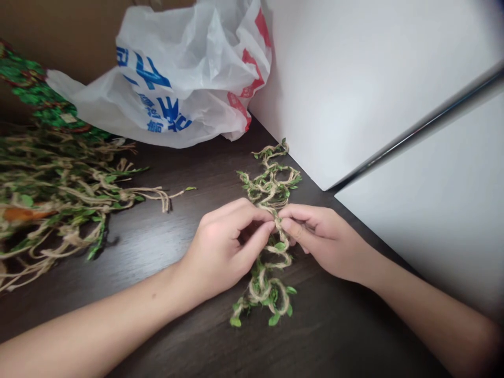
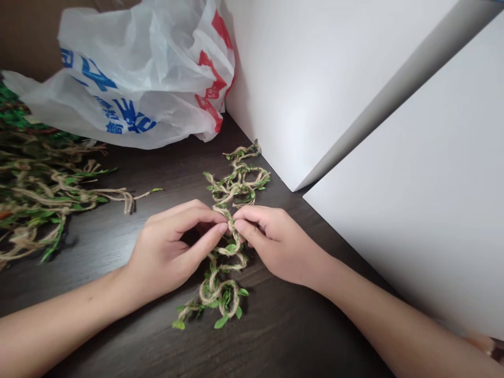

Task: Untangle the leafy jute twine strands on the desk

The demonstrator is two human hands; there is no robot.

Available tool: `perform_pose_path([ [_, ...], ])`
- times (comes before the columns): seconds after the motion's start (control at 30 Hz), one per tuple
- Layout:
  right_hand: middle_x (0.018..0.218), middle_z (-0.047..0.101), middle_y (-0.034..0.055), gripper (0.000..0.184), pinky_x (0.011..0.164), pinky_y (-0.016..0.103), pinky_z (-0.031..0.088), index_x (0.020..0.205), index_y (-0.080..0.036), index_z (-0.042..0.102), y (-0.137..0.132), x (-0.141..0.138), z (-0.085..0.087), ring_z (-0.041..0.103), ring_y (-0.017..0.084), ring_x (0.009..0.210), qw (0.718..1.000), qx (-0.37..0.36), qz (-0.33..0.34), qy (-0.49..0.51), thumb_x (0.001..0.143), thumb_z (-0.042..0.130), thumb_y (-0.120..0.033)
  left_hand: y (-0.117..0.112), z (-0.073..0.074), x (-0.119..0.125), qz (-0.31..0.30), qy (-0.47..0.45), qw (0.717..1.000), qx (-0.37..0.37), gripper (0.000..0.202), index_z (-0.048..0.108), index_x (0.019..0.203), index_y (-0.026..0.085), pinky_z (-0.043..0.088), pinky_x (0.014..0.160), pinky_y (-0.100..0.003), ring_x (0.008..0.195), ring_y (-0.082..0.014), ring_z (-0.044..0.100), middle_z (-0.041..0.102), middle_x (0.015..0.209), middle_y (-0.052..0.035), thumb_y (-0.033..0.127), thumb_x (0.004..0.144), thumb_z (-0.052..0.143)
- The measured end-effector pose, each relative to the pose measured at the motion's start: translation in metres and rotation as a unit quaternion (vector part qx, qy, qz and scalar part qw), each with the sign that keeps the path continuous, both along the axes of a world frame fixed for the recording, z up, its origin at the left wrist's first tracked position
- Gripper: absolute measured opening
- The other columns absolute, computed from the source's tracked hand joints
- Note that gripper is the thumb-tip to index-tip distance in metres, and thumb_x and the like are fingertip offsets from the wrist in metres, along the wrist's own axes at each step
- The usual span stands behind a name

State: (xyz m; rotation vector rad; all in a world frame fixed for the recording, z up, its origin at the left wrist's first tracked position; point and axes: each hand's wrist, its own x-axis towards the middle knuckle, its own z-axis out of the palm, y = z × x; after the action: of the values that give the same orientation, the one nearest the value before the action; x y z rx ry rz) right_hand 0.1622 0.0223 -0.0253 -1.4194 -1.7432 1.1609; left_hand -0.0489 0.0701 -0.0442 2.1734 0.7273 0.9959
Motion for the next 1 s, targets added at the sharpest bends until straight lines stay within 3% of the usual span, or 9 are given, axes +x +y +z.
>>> perform_pose_path([
  [0.2,0.070,0.055,-0.0050,0.026,0.060,0.022,0.041,0.081,-0.020,0.061,0.0001,0.0011,0.0007,0.051,0.009,0.065,1.000,-0.006,0.019,-0.019,0.106,0.053,-0.024,-0.0009,-0.0021,0.0014,-0.012,0.011,1.000,0.027,0.005,0.071,0.092,0.010,0.049,0.068,-0.021,0.072,-0.0091,0.061,0.067,0.082,-0.0032,0.009,0.094,0.066],
  [0.3,0.071,0.057,-0.0052,0.015,0.057,0.022,0.044,0.090,-0.021,0.064,-0.0021,-0.0016,-0.0026,0.052,0.009,0.061,0.999,0.003,-0.037,0.011,0.103,0.059,-0.025,-0.0019,-0.0021,0.0033,0.005,0.016,0.999,0.033,0.007,0.067,0.087,0.011,0.048,0.067,-0.018,0.070,-0.0073,0.060,0.065,0.079,-0.0011,0.008,0.093,0.066],
  [0.4,0.083,0.065,-0.0025,0.003,0.062,0.023,0.050,0.098,-0.022,0.065,-0.0057,-0.0040,-0.0047,0.060,0.011,0.068,0.994,0.061,-0.085,0.035,0.098,0.067,-0.023,-0.0027,-0.0019,0.0042,0.025,0.027,0.999,0.040,0.008,0.067,0.085,0.013,0.048,0.066,-0.018,0.069,-0.0079,0.060,0.065,0.078,-0.0004,0.009,0.092,0.065],
  [0.53,0.089,0.069,0.0002,0.008,0.068,0.025,0.054,0.097,-0.021,0.066,-0.0081,-0.0053,-0.0026,0.064,0.012,0.074,0.990,0.134,-0.035,-0.039,0.093,0.070,-0.015,-0.0035,-0.0036,0.0031,0.025,0.037,0.998,0.051,0.008,0.066,0.086,0.014,0.048,0.065,-0.020,0.069,-0.0089,0.060,0.064,0.078,-0.0004,0.010,0.093,0.064],
  [0.67,0.084,0.068,-0.0002,0.009,0.065,0.025,0.052,0.091,-0.021,0.065,-0.0078,-0.0059,-0.0012,0.062,0.012,0.070,0.986,0.144,-0.021,-0.083,0.092,0.069,-0.013,-0.0044,-0.0074,0.0022,0.013,0.040,0.997,0.063,0.007,0.065,0.088,0.014,0.049,0.066,-0.020,0.071,-0.0094,0.061,0.065,0.081,-0.0009,0.011,0.093,0.063],
  [0.83,0.082,0.067,-0.0004,0.011,0.067,0.026,0.050,0.088,-0.020,0.065,-0.0074,-0.0043,-0.0024,0.061,0.013,0.072,0.989,0.135,-0.003,-0.056,0.094,0.067,-0.011,-0.0043,-0.0057,0.0023,0.000,0.035,0.999,0.040,0.006,0.066,0.088,0.013,0.048,0.067,-0.020,0.072,-0.0091,0.061,0.065,0.081,-0.0008,0.010,0.092,0.064],
  [1.0,0.084,0.066,0.0002,0.012,0.071,0.027,0.050,0.086,-0.020,0.065,-0.0055,-0.0019,-0.0036,0.061,0.013,0.076,0.995,0.094,0.014,0.032,0.096,0.068,-0.013,-0.0033,0.0019,0.0023,-0.028,0.020,0.998,-0.047,0.007,0.067,0.084,0.014,0.048,0.064,-0.019,0.068,-0.0078,0.059,0.065,0.077,0.0012,0.008,0.088,0.067],
])
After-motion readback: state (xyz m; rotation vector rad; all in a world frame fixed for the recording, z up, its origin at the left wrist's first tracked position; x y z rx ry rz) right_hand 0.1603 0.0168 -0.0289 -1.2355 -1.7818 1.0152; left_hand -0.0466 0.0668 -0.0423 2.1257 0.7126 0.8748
